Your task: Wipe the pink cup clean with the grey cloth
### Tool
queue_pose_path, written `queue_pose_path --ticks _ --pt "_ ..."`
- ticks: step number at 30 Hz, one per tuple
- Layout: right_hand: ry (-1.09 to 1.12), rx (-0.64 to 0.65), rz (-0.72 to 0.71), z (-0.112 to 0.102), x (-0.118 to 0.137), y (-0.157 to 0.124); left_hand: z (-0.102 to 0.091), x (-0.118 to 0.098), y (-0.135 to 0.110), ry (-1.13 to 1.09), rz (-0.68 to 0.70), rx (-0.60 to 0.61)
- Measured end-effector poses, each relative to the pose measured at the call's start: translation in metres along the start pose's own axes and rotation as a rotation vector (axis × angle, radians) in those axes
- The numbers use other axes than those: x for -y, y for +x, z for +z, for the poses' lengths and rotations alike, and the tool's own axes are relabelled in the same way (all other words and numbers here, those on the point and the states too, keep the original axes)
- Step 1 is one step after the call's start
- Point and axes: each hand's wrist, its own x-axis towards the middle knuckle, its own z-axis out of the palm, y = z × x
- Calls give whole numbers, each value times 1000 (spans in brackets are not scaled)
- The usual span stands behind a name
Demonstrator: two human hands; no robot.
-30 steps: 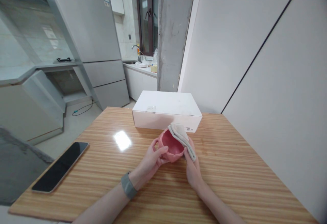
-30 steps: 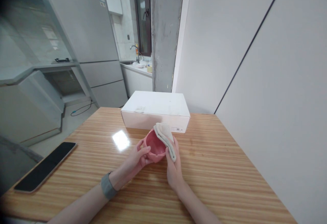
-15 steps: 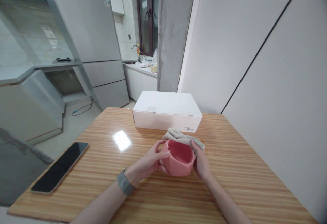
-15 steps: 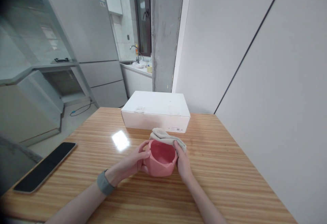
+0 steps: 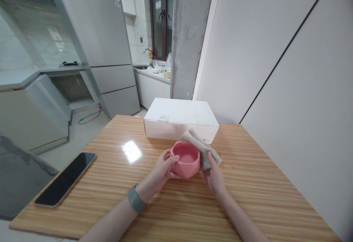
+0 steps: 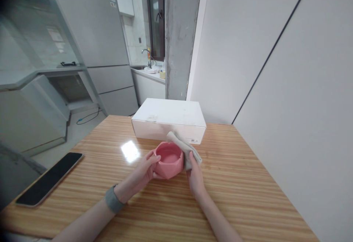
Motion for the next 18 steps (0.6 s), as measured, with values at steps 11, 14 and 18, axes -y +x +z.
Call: queue_pose_path --ticks 11,14,18 --pt "181 11 165 15 23 -7 0 -9 -7 -365 -179 307" --pt "156 144 163 18 19 -11 -1 2 -6 -322 -105 299" --pt "141 188 139 21 14 -16 -1 13 -1 -285 -56 279"
